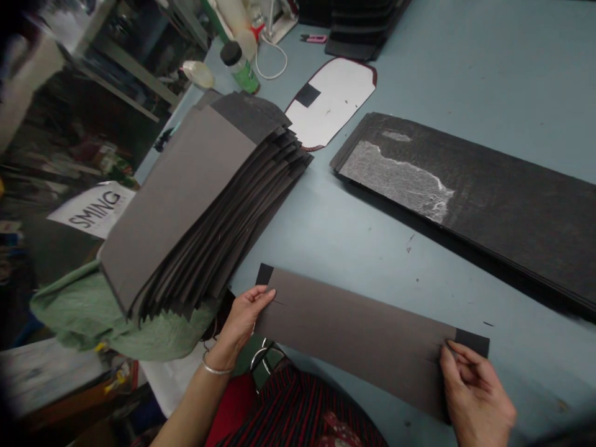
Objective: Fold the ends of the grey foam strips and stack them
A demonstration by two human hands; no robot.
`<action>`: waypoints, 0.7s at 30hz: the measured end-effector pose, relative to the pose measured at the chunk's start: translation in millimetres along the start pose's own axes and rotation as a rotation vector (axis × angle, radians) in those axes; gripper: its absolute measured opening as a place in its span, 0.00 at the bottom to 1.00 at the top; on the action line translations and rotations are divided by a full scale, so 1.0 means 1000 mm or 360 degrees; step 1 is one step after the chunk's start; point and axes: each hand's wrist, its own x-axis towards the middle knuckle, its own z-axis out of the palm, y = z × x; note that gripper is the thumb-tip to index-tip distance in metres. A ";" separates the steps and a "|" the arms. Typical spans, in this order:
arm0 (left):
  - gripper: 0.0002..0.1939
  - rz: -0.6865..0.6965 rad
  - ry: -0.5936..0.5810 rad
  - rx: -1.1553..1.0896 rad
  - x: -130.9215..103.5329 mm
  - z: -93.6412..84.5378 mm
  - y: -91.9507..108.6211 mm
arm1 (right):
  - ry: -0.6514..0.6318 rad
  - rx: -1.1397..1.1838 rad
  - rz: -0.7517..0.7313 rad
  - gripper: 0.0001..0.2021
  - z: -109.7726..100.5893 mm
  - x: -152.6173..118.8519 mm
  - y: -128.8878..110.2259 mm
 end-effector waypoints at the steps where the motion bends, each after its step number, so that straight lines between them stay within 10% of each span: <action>1: 0.18 0.0011 0.0014 0.0016 0.002 0.000 -0.003 | 0.0012 -0.0017 0.0011 0.27 0.000 0.000 -0.001; 21: 0.22 0.0055 0.0089 0.0094 0.017 -0.005 -0.020 | 0.0052 -0.0068 0.0074 0.26 0.003 -0.006 -0.019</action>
